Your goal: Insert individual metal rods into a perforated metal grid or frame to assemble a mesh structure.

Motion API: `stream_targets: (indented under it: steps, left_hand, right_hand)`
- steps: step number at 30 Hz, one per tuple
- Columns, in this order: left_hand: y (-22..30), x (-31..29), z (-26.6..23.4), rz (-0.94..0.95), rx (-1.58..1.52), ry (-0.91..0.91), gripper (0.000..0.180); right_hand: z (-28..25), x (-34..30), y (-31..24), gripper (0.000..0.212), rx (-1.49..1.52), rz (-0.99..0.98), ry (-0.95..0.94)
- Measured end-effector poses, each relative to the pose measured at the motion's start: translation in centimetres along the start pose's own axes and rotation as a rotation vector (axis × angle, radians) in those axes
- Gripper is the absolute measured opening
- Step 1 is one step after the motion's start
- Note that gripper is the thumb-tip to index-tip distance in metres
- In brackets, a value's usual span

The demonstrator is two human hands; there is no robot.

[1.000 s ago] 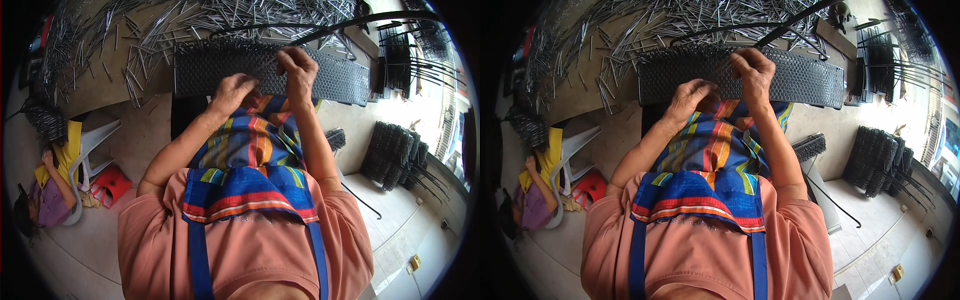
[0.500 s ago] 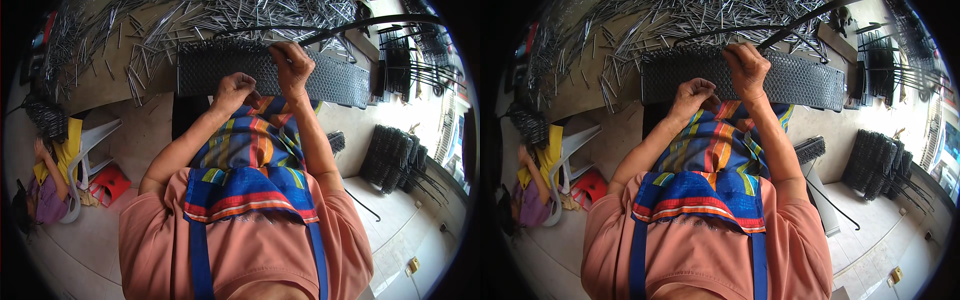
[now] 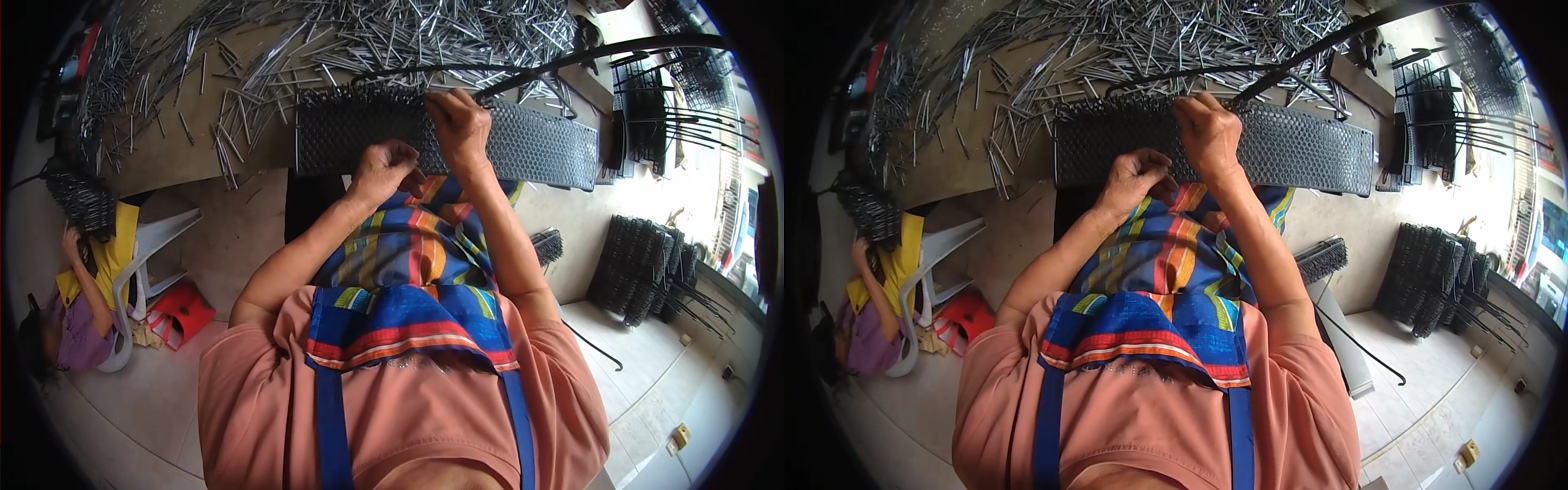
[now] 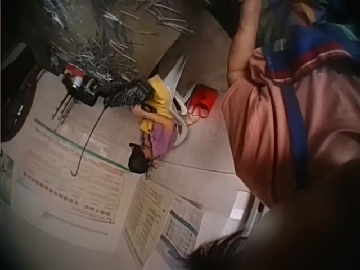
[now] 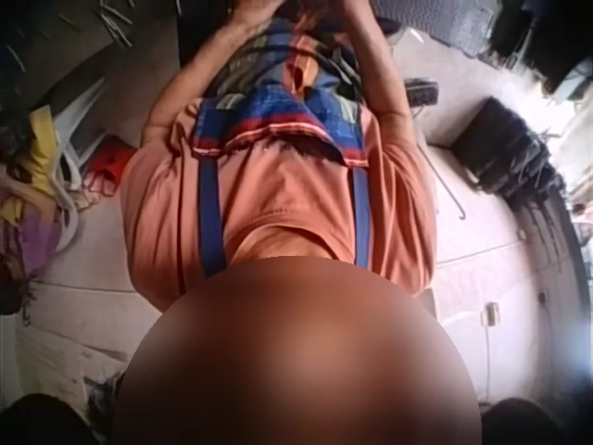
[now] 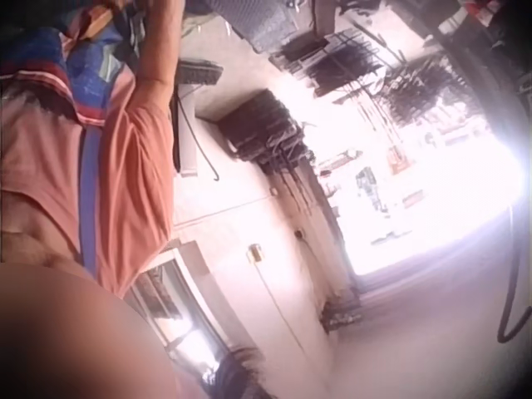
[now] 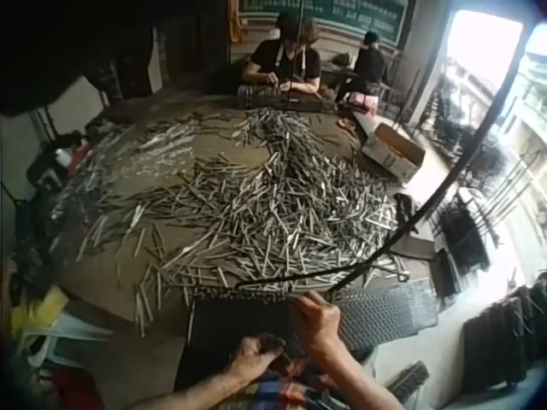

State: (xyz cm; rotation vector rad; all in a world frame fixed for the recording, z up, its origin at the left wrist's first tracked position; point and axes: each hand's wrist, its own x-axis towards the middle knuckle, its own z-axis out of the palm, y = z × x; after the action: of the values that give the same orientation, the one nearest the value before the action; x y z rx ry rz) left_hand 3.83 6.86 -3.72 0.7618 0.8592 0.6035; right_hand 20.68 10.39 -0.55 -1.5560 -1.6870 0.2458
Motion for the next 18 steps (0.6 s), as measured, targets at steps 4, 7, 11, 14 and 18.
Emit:
stream_targets:
  steps: [4, 7, 11, 14, 18]
  left_hand:
    - [2.7, -0.8, -0.4, -0.228, -0.049, -0.133, 0.016]
    - [11.1, -2.7, 0.3, -0.097, -0.040, -0.300, 0.016]
    - [18.3, 1.7, -2.3, 0.548, 0.530, -0.092, 0.023]
    - [17.5, 10.4, -6.2, 1.003, 1.330, -0.023, 0.043]
    - [12.0, 17.8, -9.3, 0.896, 1.814, -0.311, 0.099]
  right_hand:
    - [-0.7, -1.2, -0.1, 0.013, 0.031, -0.038, 0.047]
    - [-1.4, -4.1, 1.4, 0.008, -0.025, 0.050, -0.062]
    - [-1.4, -5.7, 1.7, 0.009, -0.025, 0.012, -0.055]
    - [-1.1, -5.6, 1.2, 0.010, -0.061, 0.017, -0.020]
    - [-0.9, -5.7, 1.1, 0.013, -0.138, -0.022, -0.072]
